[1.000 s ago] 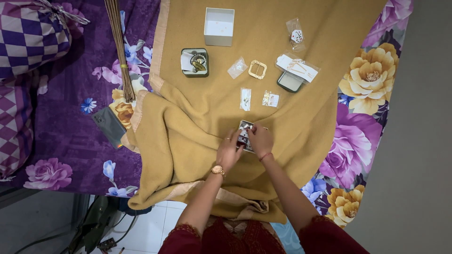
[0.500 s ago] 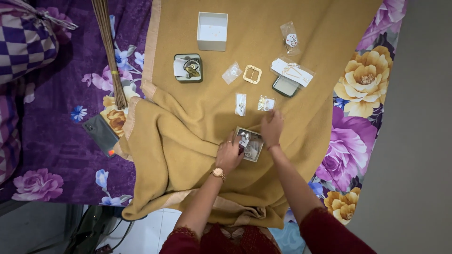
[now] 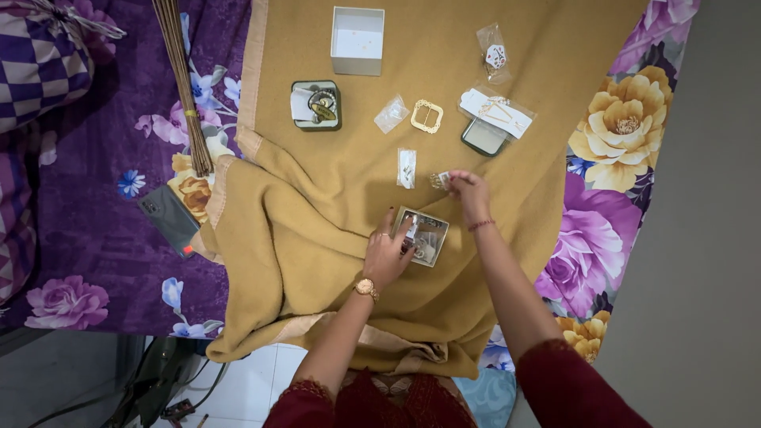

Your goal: The person is organizing various pieces of jewelry by placing them into individual small plastic bags and then into small storage boxes on a bed.

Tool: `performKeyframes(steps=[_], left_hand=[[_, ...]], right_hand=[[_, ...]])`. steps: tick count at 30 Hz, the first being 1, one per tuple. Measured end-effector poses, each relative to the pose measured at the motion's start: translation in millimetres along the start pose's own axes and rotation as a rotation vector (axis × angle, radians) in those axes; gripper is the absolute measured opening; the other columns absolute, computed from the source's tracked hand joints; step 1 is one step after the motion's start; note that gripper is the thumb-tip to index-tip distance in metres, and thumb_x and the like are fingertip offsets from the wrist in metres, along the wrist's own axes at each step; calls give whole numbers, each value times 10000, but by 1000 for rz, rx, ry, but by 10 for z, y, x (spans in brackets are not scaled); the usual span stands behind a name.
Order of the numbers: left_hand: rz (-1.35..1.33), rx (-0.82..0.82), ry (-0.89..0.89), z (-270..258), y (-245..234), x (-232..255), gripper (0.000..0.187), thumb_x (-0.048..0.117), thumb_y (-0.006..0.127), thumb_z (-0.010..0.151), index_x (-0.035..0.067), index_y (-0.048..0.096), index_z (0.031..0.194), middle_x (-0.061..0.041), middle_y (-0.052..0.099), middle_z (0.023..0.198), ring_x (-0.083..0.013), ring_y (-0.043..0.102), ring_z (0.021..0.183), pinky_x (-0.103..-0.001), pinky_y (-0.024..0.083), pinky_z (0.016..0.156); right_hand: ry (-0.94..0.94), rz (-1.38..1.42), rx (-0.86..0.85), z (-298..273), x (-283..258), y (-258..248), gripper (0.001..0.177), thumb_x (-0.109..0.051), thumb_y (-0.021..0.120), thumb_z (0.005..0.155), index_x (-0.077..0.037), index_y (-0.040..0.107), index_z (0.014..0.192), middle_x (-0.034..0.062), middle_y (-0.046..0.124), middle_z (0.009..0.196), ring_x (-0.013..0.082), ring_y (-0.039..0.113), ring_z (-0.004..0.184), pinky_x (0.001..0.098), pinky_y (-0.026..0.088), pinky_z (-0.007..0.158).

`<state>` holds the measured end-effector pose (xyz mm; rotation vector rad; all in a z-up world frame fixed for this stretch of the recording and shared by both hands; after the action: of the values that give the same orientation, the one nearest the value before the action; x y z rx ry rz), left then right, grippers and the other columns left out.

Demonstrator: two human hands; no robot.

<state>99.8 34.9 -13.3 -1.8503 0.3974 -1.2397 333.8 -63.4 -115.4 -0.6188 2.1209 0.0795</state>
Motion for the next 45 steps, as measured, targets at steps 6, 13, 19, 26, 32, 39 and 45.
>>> performKeyframes(steps=[6,13,19,26,32,39,45], left_hand=[[-133,-86,-113,5,64,-128,682,366,734,875,269,458,1492,-212,338,1554,-437,552,1287,-527,474,1030],[-192,-153,-172,-37,159,-109,780,370,755,833,340,390,1522,-173,298,1586,-466,612,1194,-550,507,999],[-53,-1,24,-70,-32,160,809,223,709,798,144,400,1542,-253,308,1591,-464,390,1419,-588,315,1167],[132,-81,236,-167,402,212,740,154,541,845,73,346,1554,-141,277,1658,-293,326,1498,-553,250,1213],[275,-145,227,-140,450,155,704,272,579,906,110,360,1554,-90,257,1675,-238,335,1491,-588,200,1212],[380,-161,98,-51,661,43,683,407,488,941,201,340,1574,41,227,1683,-155,268,1492,-637,130,1208],[435,-279,40,52,817,41,663,484,395,966,242,307,1576,72,167,1694,-121,142,1535,-676,53,1207]], right_hand=[[-20,315,7,-787,-325,-220,191,13,656,904,-75,720,1061,46,687,939,128,678,759,227,555,693],[-31,67,-121,-1457,-168,-67,247,83,632,870,-14,761,1056,107,712,887,161,676,694,259,550,657],[-200,-39,-187,-1291,305,130,337,91,631,862,-25,732,1162,154,687,1106,177,708,773,278,598,731],[-822,-768,-120,-1605,-47,378,426,-34,744,787,-116,673,1199,180,503,1272,395,649,1159,414,555,965],[-1015,-1025,74,-1714,73,494,342,-101,702,866,-120,674,1207,149,601,1243,300,685,1102,364,570,940],[-1142,-1130,76,-1381,493,579,339,-119,600,959,-33,607,1287,200,594,1293,327,624,1197,388,511,1054],[-372,-1446,-415,-1113,372,689,433,-228,593,905,-141,488,1317,180,700,1056,385,718,1006,530,586,865]])
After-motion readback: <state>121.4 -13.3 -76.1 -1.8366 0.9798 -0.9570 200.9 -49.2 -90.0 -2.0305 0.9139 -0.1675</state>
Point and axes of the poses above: each hand's wrist, its own z-axis towards the middle knuckle, its own y-axis out of the palm, x = y × z, the point moved 9 cm from there along z, towards the middle knuckle
